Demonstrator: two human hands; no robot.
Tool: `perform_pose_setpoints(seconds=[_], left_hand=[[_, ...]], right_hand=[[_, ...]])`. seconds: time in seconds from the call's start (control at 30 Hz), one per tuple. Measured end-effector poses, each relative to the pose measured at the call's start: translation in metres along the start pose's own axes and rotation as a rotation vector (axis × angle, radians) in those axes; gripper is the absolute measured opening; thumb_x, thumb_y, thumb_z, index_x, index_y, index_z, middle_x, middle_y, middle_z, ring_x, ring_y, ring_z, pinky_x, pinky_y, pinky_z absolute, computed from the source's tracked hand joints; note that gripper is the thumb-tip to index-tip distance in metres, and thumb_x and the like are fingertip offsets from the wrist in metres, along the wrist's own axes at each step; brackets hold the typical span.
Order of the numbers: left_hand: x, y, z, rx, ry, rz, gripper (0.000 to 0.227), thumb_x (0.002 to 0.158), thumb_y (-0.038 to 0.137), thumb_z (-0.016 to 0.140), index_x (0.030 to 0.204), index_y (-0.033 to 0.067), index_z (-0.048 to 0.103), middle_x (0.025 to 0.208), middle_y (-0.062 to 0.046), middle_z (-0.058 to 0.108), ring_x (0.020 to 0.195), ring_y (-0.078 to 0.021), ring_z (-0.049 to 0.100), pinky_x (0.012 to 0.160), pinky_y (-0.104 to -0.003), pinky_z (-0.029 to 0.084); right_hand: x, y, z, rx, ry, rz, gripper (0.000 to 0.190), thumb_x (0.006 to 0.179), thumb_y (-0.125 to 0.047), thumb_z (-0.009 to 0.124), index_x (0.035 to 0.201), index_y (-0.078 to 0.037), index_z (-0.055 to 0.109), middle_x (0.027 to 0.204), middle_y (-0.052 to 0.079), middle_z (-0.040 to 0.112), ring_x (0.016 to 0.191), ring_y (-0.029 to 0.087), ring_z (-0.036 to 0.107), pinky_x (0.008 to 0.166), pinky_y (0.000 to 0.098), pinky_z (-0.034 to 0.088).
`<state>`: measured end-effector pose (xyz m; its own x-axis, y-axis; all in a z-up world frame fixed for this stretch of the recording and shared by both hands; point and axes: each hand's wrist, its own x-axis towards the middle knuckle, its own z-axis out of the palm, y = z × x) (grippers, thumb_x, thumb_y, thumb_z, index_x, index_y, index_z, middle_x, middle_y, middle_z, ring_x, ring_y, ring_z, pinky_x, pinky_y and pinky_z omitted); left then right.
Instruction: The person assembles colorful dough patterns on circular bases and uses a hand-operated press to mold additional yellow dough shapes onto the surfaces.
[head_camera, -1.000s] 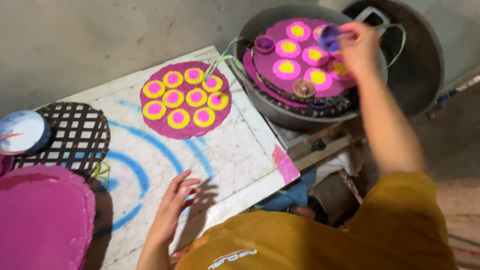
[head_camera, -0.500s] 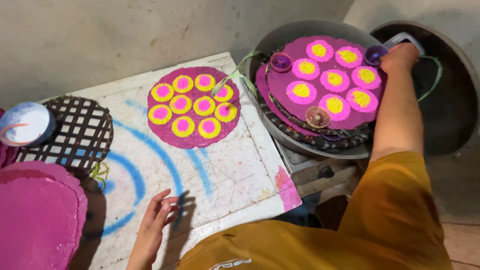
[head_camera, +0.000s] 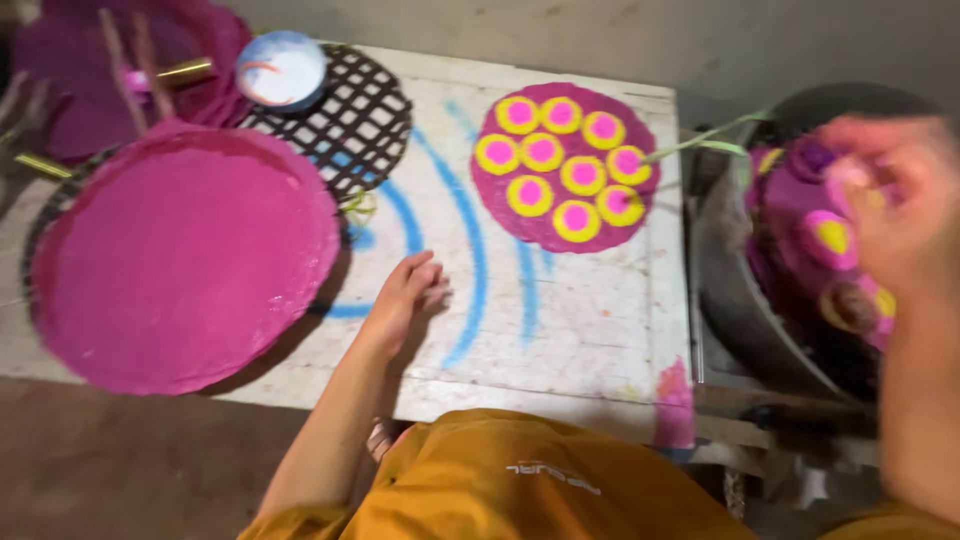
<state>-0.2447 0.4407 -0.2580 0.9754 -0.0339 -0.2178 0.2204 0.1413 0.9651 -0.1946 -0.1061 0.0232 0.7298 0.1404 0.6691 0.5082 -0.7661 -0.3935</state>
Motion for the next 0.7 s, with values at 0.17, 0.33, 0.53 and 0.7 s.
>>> perform_pose_setpoints(seconds=[0.17,0.33,0.53,0.7], left_hand=[[0.133,-0.034,-0.028,0.151,0.464,0.371,0.051,0.093,0.016,0.064,0.14,0.0027,0.048,0.135,-0.013,0.054,0.117,-0.0258,0.058,0.096,-0.035,0.052],[0.193,-0.019,-0.054,1.021,0.652,0.343,0.066,0.083,0.019,0.073,0.14,0.0004,0.048,0.141,-0.019,0.05,0.131,-0.0363,0.046,0.109,-0.05,0.04],[0.18,0.002,-0.058,1.218,0.649,0.1,0.064,0.077,0.028,0.074,0.135,0.0093,0.053,0.138,-0.013,0.05,0.127,-0.0394,0.043,0.103,-0.056,0.035],[0.158,-0.001,-0.042,1.467,0.544,0.212,0.026,0.096,0.017,0.059,0.121,0.0145,0.062,0.116,-0.009,0.064,0.111,-0.0334,0.058,0.091,-0.051,0.041]], right_hand=[[-0.061,-0.147,0.172,0.417,-0.668,0.18,0.03,0.086,-0.012,0.075,0.116,-0.008,0.075,0.111,0.008,0.076,0.085,0.016,0.072,0.078,0.0299,0.059],[-0.085,-0.167,0.31,0.819,-0.815,0.501,0.026,0.095,-0.012,0.068,0.119,-0.004,0.073,0.098,0.004,0.076,0.088,0.012,0.069,0.079,0.0269,0.055],[-0.068,-0.126,0.432,0.975,-0.867,0.562,0.026,0.101,-0.012,0.058,0.122,-0.002,0.069,0.093,0.0,0.073,0.08,0.007,0.063,0.074,0.0248,0.053],[0.002,-0.106,0.548,1.022,-0.825,0.544,0.032,0.102,-0.013,0.06,0.129,0.002,0.065,0.092,0.003,0.07,0.076,0.01,0.064,0.07,0.0258,0.054]])
